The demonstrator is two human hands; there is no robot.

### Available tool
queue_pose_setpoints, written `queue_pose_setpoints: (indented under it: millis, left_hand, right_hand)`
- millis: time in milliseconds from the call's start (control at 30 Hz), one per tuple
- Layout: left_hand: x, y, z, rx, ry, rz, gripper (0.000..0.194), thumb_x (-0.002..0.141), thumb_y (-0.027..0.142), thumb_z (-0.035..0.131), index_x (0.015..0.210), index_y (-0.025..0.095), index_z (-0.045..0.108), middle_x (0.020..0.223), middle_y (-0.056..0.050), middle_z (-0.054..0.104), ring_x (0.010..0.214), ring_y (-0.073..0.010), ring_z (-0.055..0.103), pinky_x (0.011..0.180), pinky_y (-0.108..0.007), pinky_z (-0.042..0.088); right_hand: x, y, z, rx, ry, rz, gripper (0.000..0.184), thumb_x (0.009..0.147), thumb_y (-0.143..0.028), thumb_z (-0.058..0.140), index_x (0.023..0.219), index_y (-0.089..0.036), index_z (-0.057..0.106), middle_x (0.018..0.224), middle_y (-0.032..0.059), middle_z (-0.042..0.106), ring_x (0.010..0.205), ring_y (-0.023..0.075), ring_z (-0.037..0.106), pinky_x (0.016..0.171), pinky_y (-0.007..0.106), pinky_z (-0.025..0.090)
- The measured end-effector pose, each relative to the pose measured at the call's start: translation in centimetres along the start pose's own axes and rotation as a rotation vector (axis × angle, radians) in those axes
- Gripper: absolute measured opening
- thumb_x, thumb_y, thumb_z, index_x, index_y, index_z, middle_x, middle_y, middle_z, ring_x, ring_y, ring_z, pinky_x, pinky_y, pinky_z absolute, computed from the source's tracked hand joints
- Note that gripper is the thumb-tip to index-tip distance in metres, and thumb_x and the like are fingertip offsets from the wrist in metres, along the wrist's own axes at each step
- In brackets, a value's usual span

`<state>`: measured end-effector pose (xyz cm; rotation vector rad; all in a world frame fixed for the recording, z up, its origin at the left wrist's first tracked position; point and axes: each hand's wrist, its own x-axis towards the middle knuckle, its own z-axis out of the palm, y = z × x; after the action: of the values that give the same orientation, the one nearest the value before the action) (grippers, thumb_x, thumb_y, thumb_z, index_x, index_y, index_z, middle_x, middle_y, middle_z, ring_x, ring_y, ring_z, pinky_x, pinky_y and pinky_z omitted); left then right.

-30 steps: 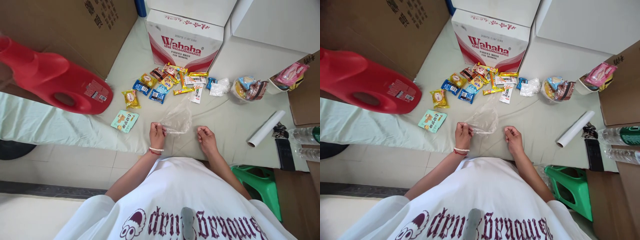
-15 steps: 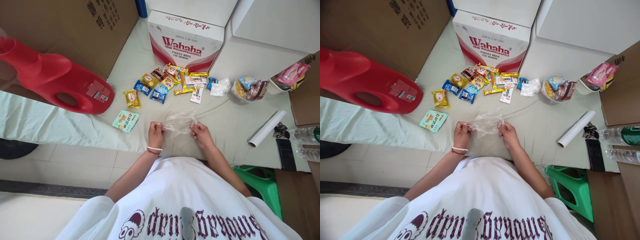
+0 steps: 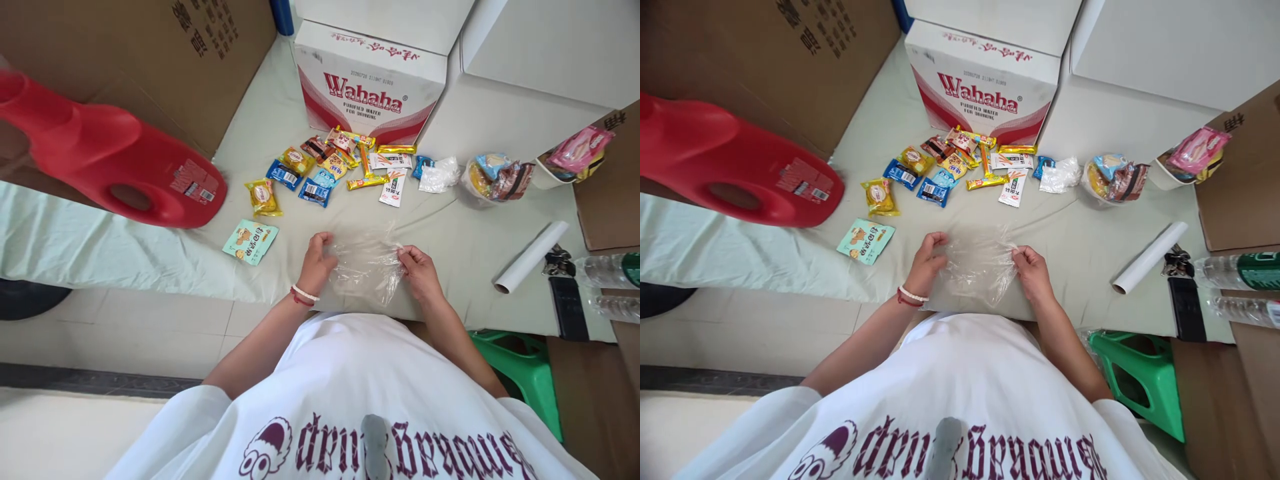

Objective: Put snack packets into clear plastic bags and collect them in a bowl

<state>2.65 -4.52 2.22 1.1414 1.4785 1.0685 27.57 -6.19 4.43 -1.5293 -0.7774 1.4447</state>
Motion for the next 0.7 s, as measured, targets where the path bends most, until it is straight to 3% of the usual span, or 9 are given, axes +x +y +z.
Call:
queue_pose_setpoints:
  millis: [100, 200, 233, 300, 367, 400, 467, 567, 700]
  left_hand:
    - [0.6, 1.4, 1.5, 0.277, -0.087, 0.155, 0.076, 0.067, 0.035, 0.082, 0.136, 0.023, 0.053, 0.147, -0.015, 0.052, 0.146, -0.0379, 0.037, 0.118, -0.056, 0.029]
    - [1.7, 2.2, 3.4, 0.321, -0.102, 0.167, 0.095, 0.062, 0.043, 0.087, 0.144, 0.020, 0.046, 0.143, -0.019, 0.056, 0.142, -0.0398, 0.043, 0.116, -0.056, 0.031]
    - [2.1, 2.2, 3.9, 0.288, -0.128, 0.160, 0.093, 0.062, 0.043, 0.087, 0.143, 0.019, 0.048, 0.134, -0.018, 0.062, 0.134, -0.0375, 0.052, 0.111, -0.052, 0.037]
    - [2.7, 2.1, 4.6, 0.185, -0.226, 0.118, 0.072, 0.067, 0.044, 0.083, 0.130, 0.018, 0.059, 0.104, -0.010, 0.072, 0.105, -0.0294, 0.067, 0.094, -0.043, 0.050]
    - [3.2, 1.8, 4.9, 0.047, -0.303, 0.036, 0.041, 0.075, 0.050, 0.074, 0.102, 0.018, 0.068, 0.077, -0.003, 0.066, 0.073, -0.0200, 0.064, 0.070, -0.033, 0.052]
    - [3.3, 1.6, 4.9, -0.032, -0.303, -0.006, 0.036, 0.079, 0.053, 0.070, 0.089, 0.018, 0.067, 0.070, 0.000, 0.062, 0.062, -0.0161, 0.059, 0.061, -0.030, 0.049]
    - [3.1, 1.4, 4.7, -0.186, -0.226, -0.069, 0.041, 0.081, 0.059, 0.067, 0.076, 0.020, 0.060, 0.065, 0.003, 0.055, 0.051, -0.0107, 0.048, 0.050, -0.026, 0.043]
    - [2.4, 1.6, 4.3, -0.318, -0.136, -0.130, 0.048, 0.082, 0.069, 0.064, 0.080, 0.023, 0.052, 0.062, 0.006, 0.045, 0.045, -0.0075, 0.036, 0.045, -0.024, 0.039]
    - [0.8, 2.8, 3.9, -0.337, -0.234, -0.132, 0.051, 0.084, 0.075, 0.059, 0.084, 0.024, 0.052, 0.074, 0.001, 0.058, 0.046, -0.0081, 0.033, 0.042, -0.025, 0.028]
  right_hand:
    - [-0.7, -0.5, 0.3, -0.127, -0.070, -0.093, 0.032, 0.081, -0.054, 0.073, 0.086, -0.022, 0.069, 0.063, -0.0048, 0.050, 0.055, 0.0102, 0.036, 0.050, 0.024, 0.028]
    - [-1.2, -0.9, 0.4, -0.174, -0.166, -0.137, 0.034, 0.082, -0.056, 0.072, 0.090, -0.023, 0.071, 0.065, -0.0040, 0.052, 0.056, 0.0109, 0.038, 0.052, 0.025, 0.030]
    - [-1.3, -0.9, 0.3, -0.172, -0.185, -0.141, 0.034, 0.082, -0.056, 0.073, 0.089, -0.023, 0.072, 0.065, -0.0039, 0.051, 0.056, 0.0108, 0.038, 0.053, 0.025, 0.030]
    - [-1.5, -0.8, -0.2, -0.141, -0.187, -0.131, 0.034, 0.080, -0.056, 0.075, 0.088, -0.023, 0.072, 0.064, -0.0042, 0.050, 0.055, 0.0104, 0.037, 0.052, 0.024, 0.029]
    - [-1.5, -0.3, -1.0, -0.074, -0.142, -0.092, 0.034, 0.079, -0.056, 0.076, 0.087, -0.023, 0.071, 0.064, -0.0047, 0.048, 0.054, 0.0097, 0.035, 0.050, 0.024, 0.027]
    - [-1.6, 0.0, -1.5, -0.039, -0.105, -0.071, 0.034, 0.078, -0.056, 0.077, 0.086, -0.023, 0.070, 0.063, -0.0049, 0.047, 0.053, 0.0094, 0.034, 0.049, 0.024, 0.026]
    - [-1.7, 0.7, -2.5, 0.007, -0.032, -0.021, 0.036, 0.076, -0.057, 0.077, 0.083, -0.023, 0.069, 0.063, -0.0052, 0.047, 0.051, 0.0090, 0.032, 0.046, 0.024, 0.024]
    - [-2.0, 1.4, -4.1, -0.053, -0.034, 0.031, 0.039, 0.075, -0.059, 0.077, 0.081, -0.022, 0.068, 0.061, -0.0053, 0.046, 0.051, 0.0095, 0.034, 0.046, 0.024, 0.026]
    - [-1.4, 0.8, -5.4, -0.297, -0.071, -0.145, 0.041, 0.084, -0.060, 0.071, 0.100, -0.022, 0.072, 0.084, 0.0012, 0.064, 0.072, 0.0144, 0.055, 0.066, 0.028, 0.047]
